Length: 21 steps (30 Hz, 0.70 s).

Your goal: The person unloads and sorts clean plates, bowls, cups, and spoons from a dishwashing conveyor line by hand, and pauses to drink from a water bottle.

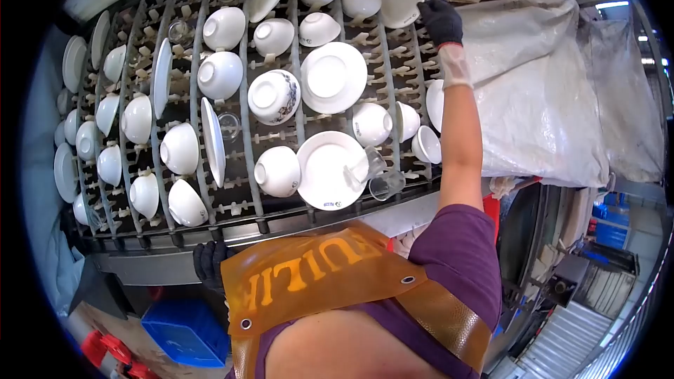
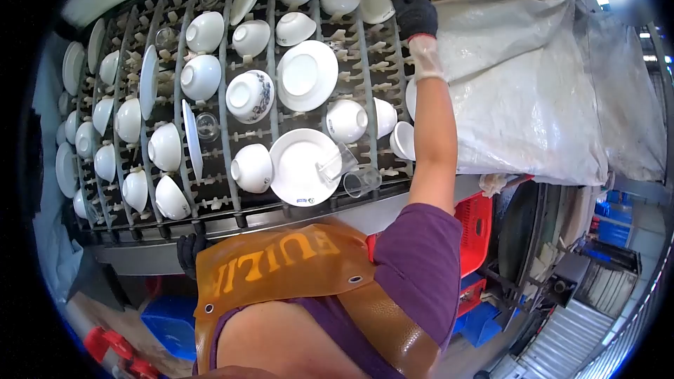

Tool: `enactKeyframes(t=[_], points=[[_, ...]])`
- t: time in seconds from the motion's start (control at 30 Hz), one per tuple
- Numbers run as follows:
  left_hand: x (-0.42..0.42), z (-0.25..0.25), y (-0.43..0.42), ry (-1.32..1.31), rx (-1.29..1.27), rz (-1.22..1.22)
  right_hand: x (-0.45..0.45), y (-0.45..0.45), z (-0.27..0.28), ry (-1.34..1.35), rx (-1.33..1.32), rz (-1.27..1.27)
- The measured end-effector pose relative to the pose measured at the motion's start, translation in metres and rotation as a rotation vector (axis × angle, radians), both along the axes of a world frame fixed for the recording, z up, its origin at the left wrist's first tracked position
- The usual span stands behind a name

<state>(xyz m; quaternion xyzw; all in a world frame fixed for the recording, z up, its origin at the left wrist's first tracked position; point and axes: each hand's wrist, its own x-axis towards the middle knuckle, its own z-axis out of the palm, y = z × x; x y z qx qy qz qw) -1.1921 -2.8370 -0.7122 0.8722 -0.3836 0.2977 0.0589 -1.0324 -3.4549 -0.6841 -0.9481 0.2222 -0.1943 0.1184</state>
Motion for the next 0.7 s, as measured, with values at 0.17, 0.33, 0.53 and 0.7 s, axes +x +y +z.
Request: enactKeyframes(t=[0.17,0.33,0.53,0.7], points=[[-0.01,-0.008,-0.002,0.004,-0.022,0.014,-0.011,0.115,-0.066,0.126,0.908,0.509],[-0.011,-0.008,-0.005,0.05,-0.048,-0.025,-0.028,0.143,0.011,-0.051,0.474,0.609],[-0.017,-0.009,-0.021,0.032,-0.079,0.022,-0.028,0.124,0.054,0.059,-0.286,0.699],[-0.023,-0.008,-0.029,0.038,-0.09,0.029,-0.048,0.139,0.013,-0.062,-0.333,0.745]])
